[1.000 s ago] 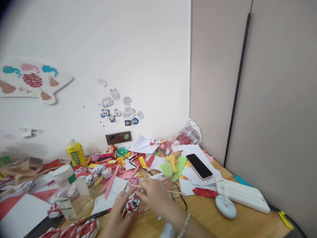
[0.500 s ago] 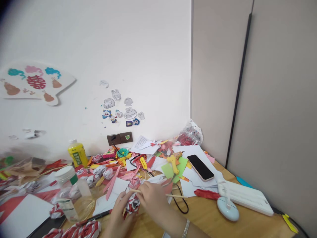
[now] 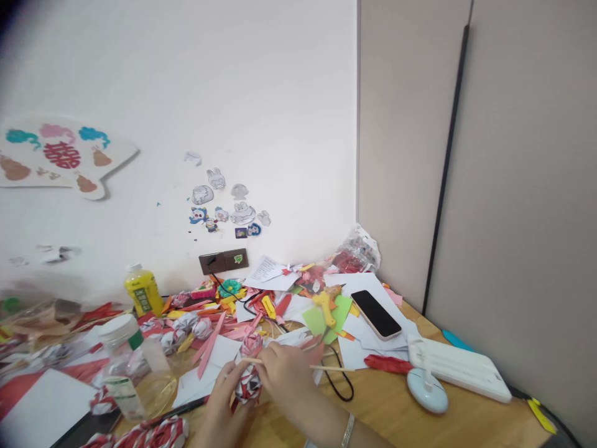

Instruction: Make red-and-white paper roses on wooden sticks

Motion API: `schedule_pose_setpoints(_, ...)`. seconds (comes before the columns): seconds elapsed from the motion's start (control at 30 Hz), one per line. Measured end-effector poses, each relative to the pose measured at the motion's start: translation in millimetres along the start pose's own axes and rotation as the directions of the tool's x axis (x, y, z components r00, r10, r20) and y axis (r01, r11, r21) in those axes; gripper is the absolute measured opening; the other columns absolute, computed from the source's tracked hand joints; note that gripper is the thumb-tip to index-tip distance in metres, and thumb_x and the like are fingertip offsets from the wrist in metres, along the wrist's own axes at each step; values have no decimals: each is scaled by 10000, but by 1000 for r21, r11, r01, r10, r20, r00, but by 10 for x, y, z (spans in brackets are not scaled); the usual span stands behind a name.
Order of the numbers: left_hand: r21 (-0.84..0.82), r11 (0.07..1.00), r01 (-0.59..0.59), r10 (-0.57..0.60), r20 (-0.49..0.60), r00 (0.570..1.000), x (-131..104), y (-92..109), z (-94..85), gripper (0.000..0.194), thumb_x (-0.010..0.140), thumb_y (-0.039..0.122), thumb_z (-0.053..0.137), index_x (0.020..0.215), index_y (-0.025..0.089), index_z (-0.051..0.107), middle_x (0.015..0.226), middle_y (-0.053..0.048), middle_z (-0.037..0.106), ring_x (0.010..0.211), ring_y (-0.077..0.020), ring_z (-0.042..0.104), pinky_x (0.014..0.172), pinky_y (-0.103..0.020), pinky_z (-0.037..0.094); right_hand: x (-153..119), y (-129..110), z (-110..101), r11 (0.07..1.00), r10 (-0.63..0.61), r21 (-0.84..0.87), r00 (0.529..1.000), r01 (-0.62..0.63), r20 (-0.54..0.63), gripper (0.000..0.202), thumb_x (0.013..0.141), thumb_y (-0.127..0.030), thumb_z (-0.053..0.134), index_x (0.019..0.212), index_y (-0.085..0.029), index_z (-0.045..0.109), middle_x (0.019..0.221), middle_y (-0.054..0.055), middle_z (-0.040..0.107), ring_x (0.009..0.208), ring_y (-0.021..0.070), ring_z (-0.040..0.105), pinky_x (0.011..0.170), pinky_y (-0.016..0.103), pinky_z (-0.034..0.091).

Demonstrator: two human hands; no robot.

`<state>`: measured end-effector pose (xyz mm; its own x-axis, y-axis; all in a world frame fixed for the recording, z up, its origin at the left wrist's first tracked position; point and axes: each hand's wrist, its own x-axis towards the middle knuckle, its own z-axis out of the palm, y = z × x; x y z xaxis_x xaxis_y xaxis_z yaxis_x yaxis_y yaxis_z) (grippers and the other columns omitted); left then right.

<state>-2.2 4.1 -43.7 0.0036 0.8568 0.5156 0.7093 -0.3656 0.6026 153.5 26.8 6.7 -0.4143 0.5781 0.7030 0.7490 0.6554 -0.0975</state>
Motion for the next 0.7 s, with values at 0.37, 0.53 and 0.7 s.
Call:
schedule_pose_setpoints(0.37,-65,998,-8,5,-41,999,32,69,-19,492,629,142,482,1100,189,615,1077,-113,587,1052,-273,568,883,-432,471,9,14,16,1000,9,-27,1000,-9,-12,88,821,-224,555,741,-188,543,687,-5,607,574,154,555,471,270,267)
schedule_pose_setpoints(0.53,-103,995,-4,0,-33,999,33,45,-6,444,623,146,500,1048,194,622,1082,-107,591,1060,-279,553,890,-429,464,0,10,33,997,-62,-53,998,61,-27,75,813,-200,555,741,-189,540,676,-5,597,550,154,540,464,272,262)
schedule_pose_setpoints(0.7,-49,999,-1,2,8,1000,33,-11,-11,444,619,125,514,1046,189,619,1096,-108,583,1082,-285,537,900,-432,457,-1,5,67,988,-104,-121,994,100,-27,96,791,-142,563,711,-185,531,644,-5,586,529,157,529,450,274,248)
